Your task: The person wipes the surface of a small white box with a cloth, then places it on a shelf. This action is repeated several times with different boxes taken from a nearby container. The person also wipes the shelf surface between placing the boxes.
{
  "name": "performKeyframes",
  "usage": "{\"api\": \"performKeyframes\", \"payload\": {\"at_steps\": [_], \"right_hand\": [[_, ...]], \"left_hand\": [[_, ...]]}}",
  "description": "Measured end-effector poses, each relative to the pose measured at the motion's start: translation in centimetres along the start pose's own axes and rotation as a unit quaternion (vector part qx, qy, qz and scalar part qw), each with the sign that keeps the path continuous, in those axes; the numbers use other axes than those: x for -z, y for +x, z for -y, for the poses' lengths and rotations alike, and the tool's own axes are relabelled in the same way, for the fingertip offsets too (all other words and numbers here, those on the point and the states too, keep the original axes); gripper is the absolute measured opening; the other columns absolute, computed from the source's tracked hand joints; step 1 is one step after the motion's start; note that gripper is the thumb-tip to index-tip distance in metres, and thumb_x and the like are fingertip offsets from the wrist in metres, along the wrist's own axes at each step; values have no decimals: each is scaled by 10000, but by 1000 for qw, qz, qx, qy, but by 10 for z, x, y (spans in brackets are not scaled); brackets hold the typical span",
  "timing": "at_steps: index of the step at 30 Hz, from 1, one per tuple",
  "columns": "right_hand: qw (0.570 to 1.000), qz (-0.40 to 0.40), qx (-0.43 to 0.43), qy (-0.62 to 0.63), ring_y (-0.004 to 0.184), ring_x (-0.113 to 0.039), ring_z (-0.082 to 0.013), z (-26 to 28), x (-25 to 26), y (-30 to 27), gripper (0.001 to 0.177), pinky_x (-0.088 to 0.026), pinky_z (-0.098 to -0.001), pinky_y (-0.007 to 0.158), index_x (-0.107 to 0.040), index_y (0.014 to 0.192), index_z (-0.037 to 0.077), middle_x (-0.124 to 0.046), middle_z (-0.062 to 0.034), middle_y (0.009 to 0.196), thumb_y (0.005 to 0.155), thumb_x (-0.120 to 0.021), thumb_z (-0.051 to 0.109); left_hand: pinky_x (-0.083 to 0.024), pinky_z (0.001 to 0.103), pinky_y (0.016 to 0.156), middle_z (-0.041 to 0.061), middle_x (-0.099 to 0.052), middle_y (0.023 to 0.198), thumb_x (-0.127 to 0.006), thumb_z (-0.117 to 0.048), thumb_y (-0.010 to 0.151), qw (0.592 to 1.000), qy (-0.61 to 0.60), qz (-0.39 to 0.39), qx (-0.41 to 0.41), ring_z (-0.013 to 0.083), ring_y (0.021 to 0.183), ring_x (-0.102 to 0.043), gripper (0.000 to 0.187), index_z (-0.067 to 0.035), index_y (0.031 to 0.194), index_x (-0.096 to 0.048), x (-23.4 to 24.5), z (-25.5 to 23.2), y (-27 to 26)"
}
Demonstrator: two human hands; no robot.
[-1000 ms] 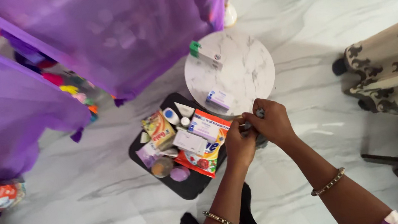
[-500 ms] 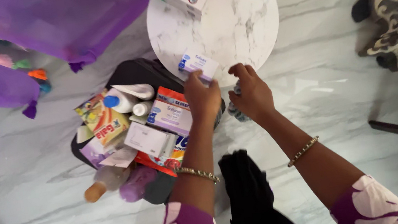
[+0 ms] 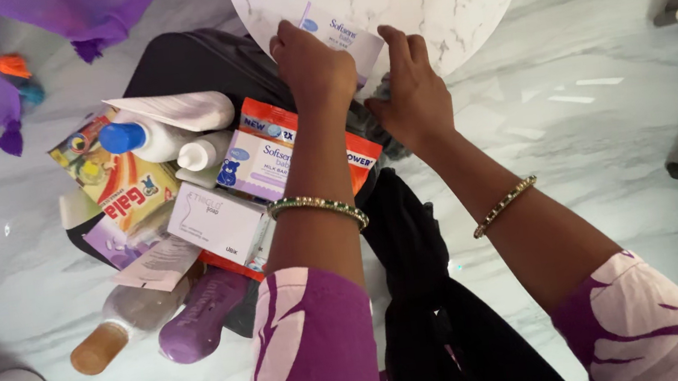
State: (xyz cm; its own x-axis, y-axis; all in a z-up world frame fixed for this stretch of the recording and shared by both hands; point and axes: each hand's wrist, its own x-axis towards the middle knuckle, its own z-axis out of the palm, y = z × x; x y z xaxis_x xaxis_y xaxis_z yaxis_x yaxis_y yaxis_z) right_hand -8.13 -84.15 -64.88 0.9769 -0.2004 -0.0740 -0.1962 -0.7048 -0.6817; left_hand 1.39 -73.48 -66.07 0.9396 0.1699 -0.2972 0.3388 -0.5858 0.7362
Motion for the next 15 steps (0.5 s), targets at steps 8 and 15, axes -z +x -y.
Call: {"api": "performKeyframes", "payload": {"at_steps": [8, 15], "right_hand": [[998, -47, -27, 14, 1049, -678, -303, -20, -30, 14, 832, -576, -407, 818, -471, 1391, 112, -591, -116, 1280, 711, -948, 152], [997, -68, -1, 48, 1079, -668, -314, -28, -34, 17, 724, -567, -395, 884, -548, 1313, 71, -636, -120, 1246, 715, -949, 141]], "left_hand": [[-517, 407, 1028, 259, -572, 1286, -748, -17, 774, 998, 55, 15, -16, 410, 1211, -602, 545, 72, 1260, -518, -7, 23, 21], [-547, 411, 928, 256, -614, 1184, -732, -15, 758, 997, 72, 11, -14, 416, 1122, -632, 456, 59, 1174, -563, -9, 21, 24]]}}
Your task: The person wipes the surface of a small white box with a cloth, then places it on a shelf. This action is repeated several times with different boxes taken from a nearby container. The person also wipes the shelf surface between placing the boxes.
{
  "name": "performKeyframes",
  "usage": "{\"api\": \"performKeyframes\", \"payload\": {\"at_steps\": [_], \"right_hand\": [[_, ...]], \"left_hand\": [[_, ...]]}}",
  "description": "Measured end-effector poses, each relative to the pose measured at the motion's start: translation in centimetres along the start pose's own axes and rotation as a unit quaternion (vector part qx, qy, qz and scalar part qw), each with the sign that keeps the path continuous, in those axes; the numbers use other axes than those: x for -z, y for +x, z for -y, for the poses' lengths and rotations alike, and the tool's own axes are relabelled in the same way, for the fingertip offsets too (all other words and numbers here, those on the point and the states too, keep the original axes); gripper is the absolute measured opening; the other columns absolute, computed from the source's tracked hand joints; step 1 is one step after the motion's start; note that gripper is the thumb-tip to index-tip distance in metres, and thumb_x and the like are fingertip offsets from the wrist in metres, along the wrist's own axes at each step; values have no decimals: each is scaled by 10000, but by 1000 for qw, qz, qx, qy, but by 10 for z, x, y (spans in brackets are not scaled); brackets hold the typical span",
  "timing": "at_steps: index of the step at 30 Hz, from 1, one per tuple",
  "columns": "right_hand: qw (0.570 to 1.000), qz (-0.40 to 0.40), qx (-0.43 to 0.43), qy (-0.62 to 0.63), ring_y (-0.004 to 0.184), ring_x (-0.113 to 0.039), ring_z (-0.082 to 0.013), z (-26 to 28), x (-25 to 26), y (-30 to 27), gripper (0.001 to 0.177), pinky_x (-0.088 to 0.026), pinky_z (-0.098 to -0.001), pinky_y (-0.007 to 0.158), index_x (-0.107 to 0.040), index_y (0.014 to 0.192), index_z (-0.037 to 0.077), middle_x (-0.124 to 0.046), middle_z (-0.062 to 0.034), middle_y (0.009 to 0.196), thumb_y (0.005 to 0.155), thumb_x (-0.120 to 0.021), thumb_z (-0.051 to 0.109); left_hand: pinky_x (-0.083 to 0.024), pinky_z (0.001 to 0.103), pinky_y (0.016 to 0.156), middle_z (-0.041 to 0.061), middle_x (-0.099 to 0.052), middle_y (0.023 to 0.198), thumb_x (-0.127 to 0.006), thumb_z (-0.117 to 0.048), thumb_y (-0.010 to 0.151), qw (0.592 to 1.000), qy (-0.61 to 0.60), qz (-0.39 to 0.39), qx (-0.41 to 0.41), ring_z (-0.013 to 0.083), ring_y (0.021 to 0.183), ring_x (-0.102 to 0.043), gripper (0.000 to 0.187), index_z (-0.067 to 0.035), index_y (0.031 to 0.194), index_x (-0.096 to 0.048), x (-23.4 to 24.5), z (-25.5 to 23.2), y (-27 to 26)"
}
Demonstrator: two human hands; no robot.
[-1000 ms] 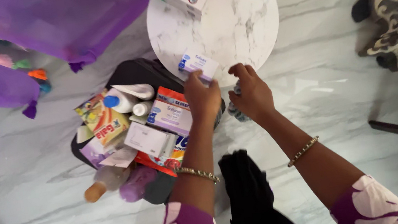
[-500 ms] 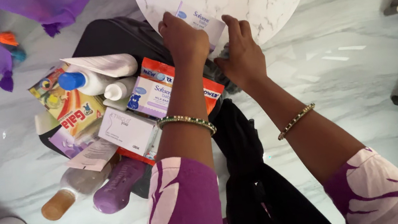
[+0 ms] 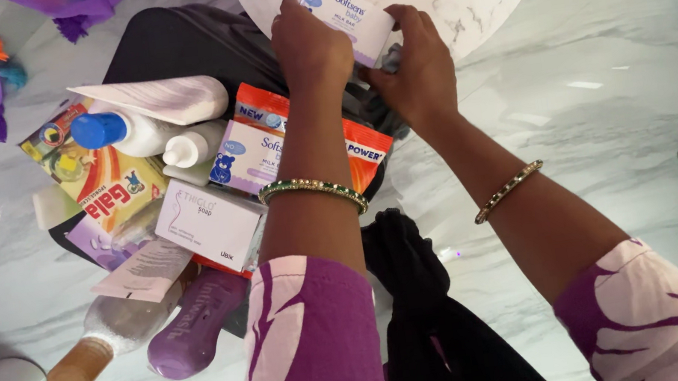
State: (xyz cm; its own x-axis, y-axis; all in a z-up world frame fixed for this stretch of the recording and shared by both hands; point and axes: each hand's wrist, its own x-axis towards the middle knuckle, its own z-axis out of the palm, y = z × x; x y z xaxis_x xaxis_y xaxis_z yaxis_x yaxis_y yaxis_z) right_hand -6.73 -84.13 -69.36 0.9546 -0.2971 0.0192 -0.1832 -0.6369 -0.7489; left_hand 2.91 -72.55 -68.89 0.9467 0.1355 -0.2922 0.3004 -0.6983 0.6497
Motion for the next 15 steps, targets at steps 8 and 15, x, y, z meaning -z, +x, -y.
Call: {"api": "performKeyframes", "payload": {"at_steps": [8, 15], "right_hand": [[998, 27, 18, 46, 1162, -647, -323, -12, 19, 8, 769, -532, -398, 974, -561, 1363, 20, -659, -142, 1241, 708, -949, 127], [977, 104, -91, 165, 1123, -677, -225, 7, 70, 6, 722, -626, -353, 888, -572, 1364, 41, -657, -87, 1265, 710, -876, 86]], "left_hand": [[-550, 422, 956, 270, -682, 1120, -653, -33, 811, 999, 11, 28, -33, 415, 1104, -670, 344, 71, 1133, -588, 2, -5, 2], [-559, 448, 900, 279, -627, 1142, -673, -52, 806, 999, -16, 37, -20, 439, 1068, -655, 326, 49, 1107, -601, 18, -34, -28]]}}
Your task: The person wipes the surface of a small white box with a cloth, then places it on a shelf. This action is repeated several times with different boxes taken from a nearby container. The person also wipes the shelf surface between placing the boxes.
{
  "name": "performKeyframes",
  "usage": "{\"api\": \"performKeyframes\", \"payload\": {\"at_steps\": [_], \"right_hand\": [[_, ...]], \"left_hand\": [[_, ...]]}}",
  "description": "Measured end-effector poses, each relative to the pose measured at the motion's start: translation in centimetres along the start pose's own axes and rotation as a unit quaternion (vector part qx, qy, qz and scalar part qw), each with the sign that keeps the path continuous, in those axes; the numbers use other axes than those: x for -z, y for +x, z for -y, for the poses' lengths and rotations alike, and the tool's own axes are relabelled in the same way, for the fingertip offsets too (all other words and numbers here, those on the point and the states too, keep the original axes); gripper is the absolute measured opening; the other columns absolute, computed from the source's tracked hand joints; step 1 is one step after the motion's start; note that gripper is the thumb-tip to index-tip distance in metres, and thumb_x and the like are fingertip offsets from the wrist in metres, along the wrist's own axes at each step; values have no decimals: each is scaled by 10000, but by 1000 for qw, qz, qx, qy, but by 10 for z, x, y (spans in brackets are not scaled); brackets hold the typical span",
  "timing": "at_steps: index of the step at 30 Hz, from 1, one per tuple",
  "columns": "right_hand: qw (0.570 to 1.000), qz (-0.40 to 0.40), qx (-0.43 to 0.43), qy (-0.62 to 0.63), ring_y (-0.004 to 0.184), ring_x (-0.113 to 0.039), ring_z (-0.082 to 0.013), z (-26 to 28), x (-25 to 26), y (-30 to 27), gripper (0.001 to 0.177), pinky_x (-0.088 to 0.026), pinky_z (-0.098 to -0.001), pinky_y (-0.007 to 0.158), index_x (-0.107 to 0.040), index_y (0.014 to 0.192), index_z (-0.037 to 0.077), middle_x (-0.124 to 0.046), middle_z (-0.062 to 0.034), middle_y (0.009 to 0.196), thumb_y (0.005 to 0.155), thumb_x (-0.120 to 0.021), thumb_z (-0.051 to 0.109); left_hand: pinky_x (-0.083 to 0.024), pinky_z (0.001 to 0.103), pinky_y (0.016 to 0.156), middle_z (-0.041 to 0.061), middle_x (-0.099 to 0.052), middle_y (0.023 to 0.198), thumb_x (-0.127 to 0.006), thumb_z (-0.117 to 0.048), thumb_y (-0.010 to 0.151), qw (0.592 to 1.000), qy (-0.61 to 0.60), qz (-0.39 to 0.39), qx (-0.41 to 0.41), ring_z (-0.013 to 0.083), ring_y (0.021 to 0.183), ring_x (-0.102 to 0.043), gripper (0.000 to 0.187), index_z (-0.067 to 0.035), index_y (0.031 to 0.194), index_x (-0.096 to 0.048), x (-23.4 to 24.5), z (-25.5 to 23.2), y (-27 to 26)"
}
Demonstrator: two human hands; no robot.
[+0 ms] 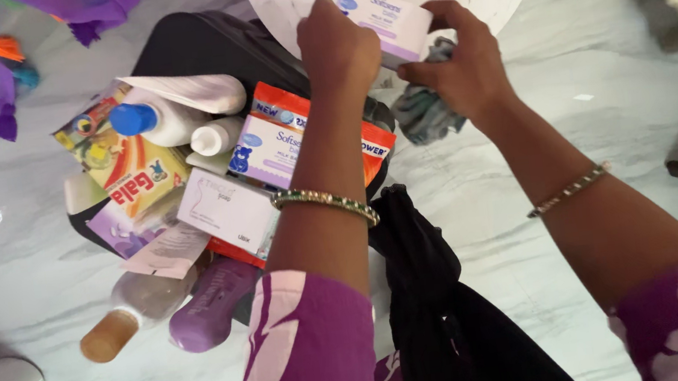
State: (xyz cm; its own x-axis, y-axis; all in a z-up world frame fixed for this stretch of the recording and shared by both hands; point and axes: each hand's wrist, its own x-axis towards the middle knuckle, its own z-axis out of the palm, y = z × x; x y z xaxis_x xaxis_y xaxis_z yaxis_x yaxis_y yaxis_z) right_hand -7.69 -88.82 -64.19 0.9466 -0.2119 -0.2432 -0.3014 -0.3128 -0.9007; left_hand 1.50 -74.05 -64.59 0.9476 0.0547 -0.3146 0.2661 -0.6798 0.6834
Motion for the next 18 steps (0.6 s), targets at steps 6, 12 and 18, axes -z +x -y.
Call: {"api": "performKeyframes", "payload": {"at_steps": [6, 12, 18], "right_hand": [[998, 5, 48, -45, 1111, -669, -210, 44, 34, -21, 700, -588, -327, 911, -596, 1359, 5, -664, -116, 1256, 723, -889, 21], [999, 10, 12, -35, 1051, -668, -177, 84, 53, -41, 698, -595, -302, 858, -615, 1351, 22, -649, -95, 1259, 701, -867, 19], [1000, 17, 20, -9, 1078, -684, -180, 123, 72, -62, 713, -595, -299, 900, -605, 1389, -3, -661, -96, 1267, 723, -856, 16]], "left_hand": [[-553, 450, 886, 237, -672, 1093, -660, -25, 824, 1000, -14, 14, -19, 399, 1037, -675, 269, 24, 1086, -623, 34, -31, -35], [-548, 446, 836, 205, -710, 1028, -693, -42, 849, 996, -7, -8, -89, 372, 993, -694, 224, 26, 1057, -641, 67, -50, -64], [-566, 404, 792, 185, -741, 977, -707, -110, 882, 996, -44, 35, -63, 322, 913, -743, 253, 9, 1099, -652, 111, -80, -95]]}}
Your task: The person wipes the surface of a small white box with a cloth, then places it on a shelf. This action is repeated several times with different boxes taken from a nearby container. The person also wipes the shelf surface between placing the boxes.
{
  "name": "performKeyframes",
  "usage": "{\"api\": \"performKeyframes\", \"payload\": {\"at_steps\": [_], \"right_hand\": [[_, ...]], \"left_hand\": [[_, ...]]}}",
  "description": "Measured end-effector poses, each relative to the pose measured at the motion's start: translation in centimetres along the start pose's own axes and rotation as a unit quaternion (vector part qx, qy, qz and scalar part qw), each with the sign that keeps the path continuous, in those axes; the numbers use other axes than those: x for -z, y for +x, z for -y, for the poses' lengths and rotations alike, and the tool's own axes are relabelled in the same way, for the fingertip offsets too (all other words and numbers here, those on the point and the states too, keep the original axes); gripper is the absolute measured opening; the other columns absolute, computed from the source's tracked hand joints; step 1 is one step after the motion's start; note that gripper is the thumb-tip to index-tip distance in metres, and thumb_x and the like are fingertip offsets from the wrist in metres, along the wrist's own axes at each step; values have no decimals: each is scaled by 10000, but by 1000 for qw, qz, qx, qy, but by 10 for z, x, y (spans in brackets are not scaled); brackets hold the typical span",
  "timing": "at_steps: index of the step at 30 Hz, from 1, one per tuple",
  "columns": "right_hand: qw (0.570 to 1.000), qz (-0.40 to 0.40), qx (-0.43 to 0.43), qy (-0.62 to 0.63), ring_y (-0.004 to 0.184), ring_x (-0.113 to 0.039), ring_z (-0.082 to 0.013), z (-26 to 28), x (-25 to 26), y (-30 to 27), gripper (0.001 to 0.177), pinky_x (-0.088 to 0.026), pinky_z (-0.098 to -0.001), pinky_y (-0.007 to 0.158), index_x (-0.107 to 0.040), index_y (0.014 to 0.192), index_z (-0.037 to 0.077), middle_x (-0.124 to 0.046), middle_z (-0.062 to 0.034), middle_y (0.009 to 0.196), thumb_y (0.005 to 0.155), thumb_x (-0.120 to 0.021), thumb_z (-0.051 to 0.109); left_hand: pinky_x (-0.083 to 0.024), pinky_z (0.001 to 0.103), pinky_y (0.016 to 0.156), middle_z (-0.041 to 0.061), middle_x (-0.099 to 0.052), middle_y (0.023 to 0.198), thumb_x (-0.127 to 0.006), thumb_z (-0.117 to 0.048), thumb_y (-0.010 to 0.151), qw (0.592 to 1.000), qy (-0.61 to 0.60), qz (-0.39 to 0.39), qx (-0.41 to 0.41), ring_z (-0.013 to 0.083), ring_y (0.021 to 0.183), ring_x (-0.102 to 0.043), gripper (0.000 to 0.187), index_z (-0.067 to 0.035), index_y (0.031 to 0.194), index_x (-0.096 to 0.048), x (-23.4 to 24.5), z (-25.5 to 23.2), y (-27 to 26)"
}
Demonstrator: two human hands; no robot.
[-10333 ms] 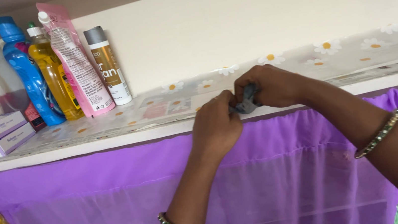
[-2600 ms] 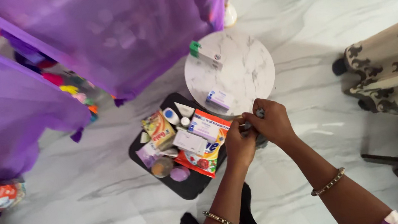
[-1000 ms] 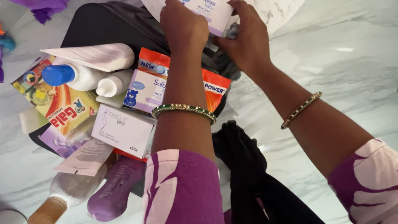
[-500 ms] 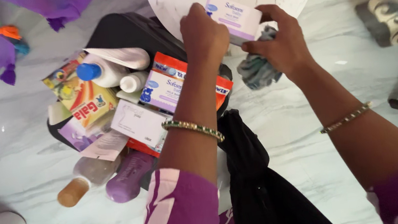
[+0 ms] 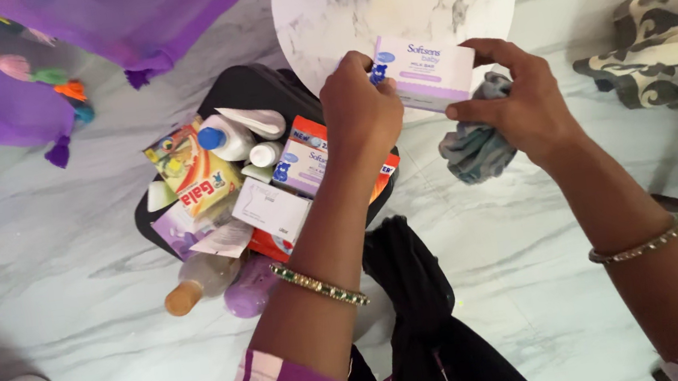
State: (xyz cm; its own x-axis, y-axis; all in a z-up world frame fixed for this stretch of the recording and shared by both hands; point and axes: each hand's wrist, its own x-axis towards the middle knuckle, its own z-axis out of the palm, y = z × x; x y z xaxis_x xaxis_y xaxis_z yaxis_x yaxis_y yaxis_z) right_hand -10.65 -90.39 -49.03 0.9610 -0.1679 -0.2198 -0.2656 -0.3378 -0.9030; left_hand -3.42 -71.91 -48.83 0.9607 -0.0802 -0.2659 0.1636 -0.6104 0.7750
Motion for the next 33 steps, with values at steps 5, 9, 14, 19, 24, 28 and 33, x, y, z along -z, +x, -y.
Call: {"api": "performKeyframes", "payload": {"at_steps": [5, 9, 14, 19, 24, 28, 33], "right_hand": [[998, -3, -24, 65, 1051, -701, -189, 35, 16, -18, 739, -612, -314, 865, -591, 1402, 3, -643, -97, 1273, 700, -820, -16], [997, -10, -15, 78, 1059, -686, -192, 65, 28, -32, 728, -605, -319, 859, -598, 1400, 5, -648, -96, 1287, 704, -807, -36], [996, -5, 1, 89, 1124, -671, -199, 104, 41, -50, 697, -593, -332, 910, -626, 1363, 12, -658, -91, 1299, 690, -802, -39], [997, -2, 14, 75, 1184, -643, -200, 140, 51, -64, 674, -571, -337, 950, -650, 1339, 32, -661, -88, 1295, 687, -804, -37], [997, 0, 18, 74, 1171, -636, -181, 168, 59, -77, 690, -556, -316, 935, -660, 1334, 45, -672, -73, 1275, 665, -805, -41], [996, 14, 28, 89, 1138, -636, -178, 187, 67, -86, 697, -551, -310, 905, -665, 1333, 28, -663, -79, 1265, 654, -800, -54], [993, 34, 21, 109, 1071, -643, -190, 209, 77, -98, 708, -552, -321, 855, -672, 1322, 18, -669, -66, 1259, 629, -786, -65]], "left_hand": [[-566, 370, 752, 152, -760, 908, -710, -175, 893, 997, -49, 38, 48, 256, 820, -759, 306, -26, 1154, -652, 37, -37, -29], [-580, 345, 732, 124, -758, 993, -732, -205, 872, 992, -113, 44, 45, 210, 834, -758, 353, -43, 1174, -648, 63, -56, -50], [-594, 322, 762, 132, -730, 1125, -780, -223, 835, 970, -235, 54, 32, 179, 918, -752, 447, -42, 1211, -621, 87, -69, -70], [-582, 319, 777, 138, -734, 1114, -806, -234, 818, 954, -284, 89, 40, 171, 923, -718, 501, -43, 1237, -611, 114, -82, -88], [-578, 313, 790, 125, -726, 1127, -814, -234, 802, 947, -301, 102, 51, 169, 931, -716, 559, -53, 1280, -588, 137, -100, -107], [-574, 313, 787, 123, -689, 1151, -814, -230, 784, 940, -315, 114, 60, 166, 948, -717, 685, -82, 1385, -520, 153, -115, -122], [-572, 320, 758, 114, -655, 1153, -828, -239, 766, 931, -336, 136, 47, 155, 922, -696, 856, -177, 1519, -425, 172, -130, -140]]}}
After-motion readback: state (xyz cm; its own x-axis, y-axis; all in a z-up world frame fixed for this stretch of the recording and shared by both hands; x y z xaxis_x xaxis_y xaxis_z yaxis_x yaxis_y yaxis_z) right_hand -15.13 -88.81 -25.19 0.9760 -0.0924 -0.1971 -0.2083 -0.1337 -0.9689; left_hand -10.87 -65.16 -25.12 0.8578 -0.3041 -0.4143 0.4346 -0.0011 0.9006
